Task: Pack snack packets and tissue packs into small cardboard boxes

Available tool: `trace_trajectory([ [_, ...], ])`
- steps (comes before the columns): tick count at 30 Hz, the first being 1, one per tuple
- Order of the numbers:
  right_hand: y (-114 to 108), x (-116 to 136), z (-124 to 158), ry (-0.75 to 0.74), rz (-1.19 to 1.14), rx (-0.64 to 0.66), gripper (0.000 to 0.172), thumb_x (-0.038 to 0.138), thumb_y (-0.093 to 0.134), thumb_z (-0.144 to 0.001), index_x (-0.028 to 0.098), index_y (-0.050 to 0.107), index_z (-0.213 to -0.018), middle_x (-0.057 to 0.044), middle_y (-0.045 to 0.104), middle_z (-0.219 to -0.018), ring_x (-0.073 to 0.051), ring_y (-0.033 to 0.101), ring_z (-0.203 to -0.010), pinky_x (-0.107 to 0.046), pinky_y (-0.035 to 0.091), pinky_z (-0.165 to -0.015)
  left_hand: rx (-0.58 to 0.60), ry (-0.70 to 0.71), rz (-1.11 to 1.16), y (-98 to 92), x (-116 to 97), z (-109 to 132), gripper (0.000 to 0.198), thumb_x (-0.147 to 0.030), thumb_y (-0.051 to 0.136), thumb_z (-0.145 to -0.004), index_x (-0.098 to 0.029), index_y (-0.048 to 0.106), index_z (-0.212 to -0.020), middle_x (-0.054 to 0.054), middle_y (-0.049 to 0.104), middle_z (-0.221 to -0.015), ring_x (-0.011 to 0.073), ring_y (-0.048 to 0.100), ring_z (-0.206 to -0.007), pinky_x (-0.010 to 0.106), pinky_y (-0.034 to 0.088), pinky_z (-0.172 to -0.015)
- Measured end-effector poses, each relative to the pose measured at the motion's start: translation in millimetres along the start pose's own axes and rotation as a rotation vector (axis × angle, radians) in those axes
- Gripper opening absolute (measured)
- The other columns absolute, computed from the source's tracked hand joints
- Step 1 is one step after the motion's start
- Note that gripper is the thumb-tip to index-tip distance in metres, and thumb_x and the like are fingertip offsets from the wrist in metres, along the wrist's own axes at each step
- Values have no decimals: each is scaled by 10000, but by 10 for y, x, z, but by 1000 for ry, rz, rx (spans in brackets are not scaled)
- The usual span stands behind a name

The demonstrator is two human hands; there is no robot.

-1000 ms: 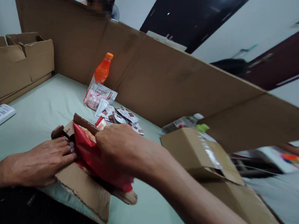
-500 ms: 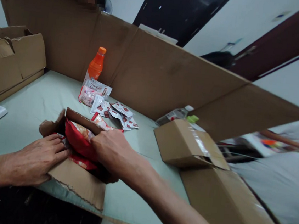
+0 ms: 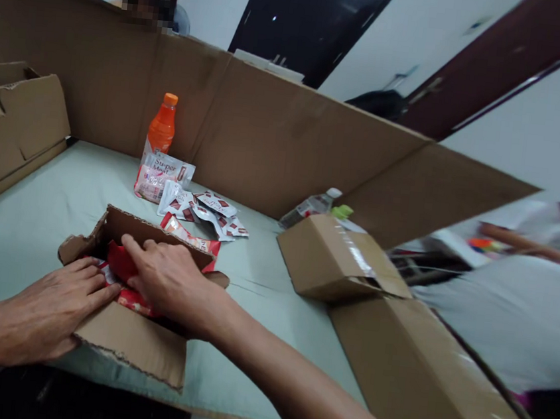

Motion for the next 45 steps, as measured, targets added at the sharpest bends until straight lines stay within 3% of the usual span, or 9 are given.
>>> trace_trajectory([
  [4, 134, 67, -359, 38, 104, 141, 325, 175, 442, -1035, 102, 659, -1265, -174, 786, -1038, -266, 757, -950, -322, 508, -738, 26, -5, -23, 14, -2, -15, 595, -142, 662, -715, -75, 633, -1306, 237, 689, -1312, 422, 631, -1252, 630, 411, -1171],
  [7, 189, 125, -590, -1, 151, 185, 298, 156, 469, -1026, 82, 733, -1142, -207, 784, -1085, -289, 763, -1000, -330, 531, -766, 56, -25, -41, 7, -4, -26, 655, -149, 654, -730, -59, 600, -1376, 256, 648, -1391, 444, 592, -1319, 642, 407, -1175],
  [11, 103, 68, -488, -32, 61, 188, 290, 206, 499, -1031, 89, 739, -1142, -185, 796, -1060, -261, 769, -924, -317, 541, -755, 49, -34, -25, -19, -1, -2, 690, -116, 663, -723, -56, 576, -1405, 254, 646, -1384, 439, 594, -1315, 642, 408, -1181],
  [14, -54, -115, -93, 21, -135, 22, 284, 191, 535, -999, 151, 731, -1201, -128, 799, -1115, -231, 761, -953, -307, 554, -799, -75, 36, 6, -81, 8, 90, 630, -86, 648, -745, -114, 591, -1372, 199, 668, -1333, 389, 617, -1263, 604, 439, -1168],
  [20, -188, -443, 960, 158, -300, -574, 266, 268, 537, -1018, 212, 762, -1150, -91, 808, -1118, -203, 764, -998, -324, 608, -867, -458, 138, 65, -262, 103, 396, 486, -37, 480, -947, -232, 499, -1391, 92, 617, -1378, 261, 484, -1403, 470, 399, -1223],
  [24, 79, -475, 1210, 222, -336, -684, 216, 256, 584, -994, 224, 774, -1092, -81, 818, -1060, -198, 778, -914, -329, 639, -834, -668, -20, 57, -268, 218, 522, 539, -95, 520, -972, -324, 456, -1456, 70, 387, -1605, 319, 350, -1525, 544, 368, -1246],
  [27, 357, -447, 1114, 135, -399, -665, 240, 229, 565, -1001, 237, 772, -1120, -83, 815, -1093, -208, 778, -977, -332, 646, -850, -815, -155, 43, -209, 301, 576, 637, -228, 604, -969, -334, 389, -1560, 76, 352, -1658, 356, 417, -1498, 543, 425, -1221],
  [34, 604, -468, 929, 21, -504, -594, 266, 207, 545, -1013, 264, 777, -1129, -74, 814, -1076, -216, 771, -980, -387, 643, -877, -695, -272, 216, 5, 435, 454, 694, -327, 555, -993, -282, 269, -1623, 115, 662, -1425, 301, 678, -1271, 475, 568, -1082],
  [45, 519, -456, 994, 17, -475, -725, 236, 196, 573, -1007, 267, 773, -1111, -54, 823, -1072, -213, 784, -981, -354, 637, -874, -670, -239, 272, -56, 432, 311, 555, -369, 520, -1055, -300, 372, -1586, 52, 750, -1223, 237, 712, -1147, 411, 569, -1035],
])
Point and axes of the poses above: each hand's wrist, its own z-axis away from the middle knuckle, its own y-axis out of the palm, x = y × z, the point moved 4 cm from there along -z, towards the middle knuckle
